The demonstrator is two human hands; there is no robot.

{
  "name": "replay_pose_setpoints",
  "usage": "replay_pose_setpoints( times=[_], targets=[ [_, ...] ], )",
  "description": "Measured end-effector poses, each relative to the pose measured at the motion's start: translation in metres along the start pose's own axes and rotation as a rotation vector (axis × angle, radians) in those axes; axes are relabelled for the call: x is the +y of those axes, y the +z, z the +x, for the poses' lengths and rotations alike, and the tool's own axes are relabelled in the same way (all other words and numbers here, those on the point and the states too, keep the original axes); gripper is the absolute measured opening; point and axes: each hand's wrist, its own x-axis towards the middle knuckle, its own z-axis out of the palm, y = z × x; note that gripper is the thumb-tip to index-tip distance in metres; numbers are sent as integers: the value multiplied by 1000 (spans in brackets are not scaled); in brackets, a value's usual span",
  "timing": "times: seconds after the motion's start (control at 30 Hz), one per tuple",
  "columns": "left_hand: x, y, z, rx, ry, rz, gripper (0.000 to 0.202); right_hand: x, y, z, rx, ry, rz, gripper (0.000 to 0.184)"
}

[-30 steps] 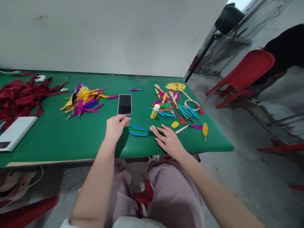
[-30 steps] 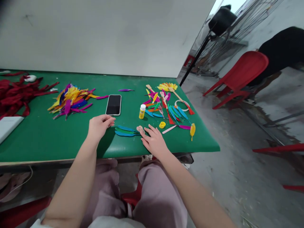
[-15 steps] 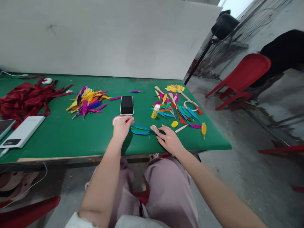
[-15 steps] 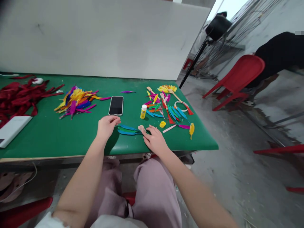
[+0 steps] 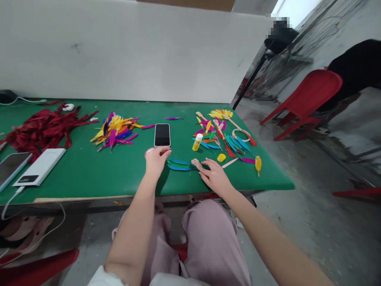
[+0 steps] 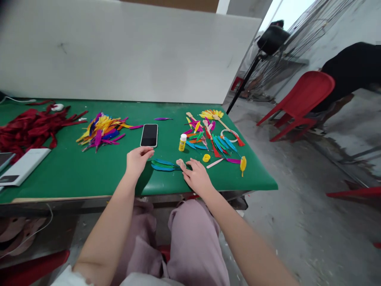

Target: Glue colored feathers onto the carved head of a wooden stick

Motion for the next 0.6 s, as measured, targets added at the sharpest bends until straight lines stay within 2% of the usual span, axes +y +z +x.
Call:
replay_pose_setpoints(
  times=[0.27, 0.6],
  targets=[
    [3, -6, -4, 4, 12, 18, 9, -3, 0, -1, -24, 28, -11, 33],
    [-4, -7, -7, 47, -12, -26, 21, -5, -3, 1, -20, 41, 2, 32]
  ],
)
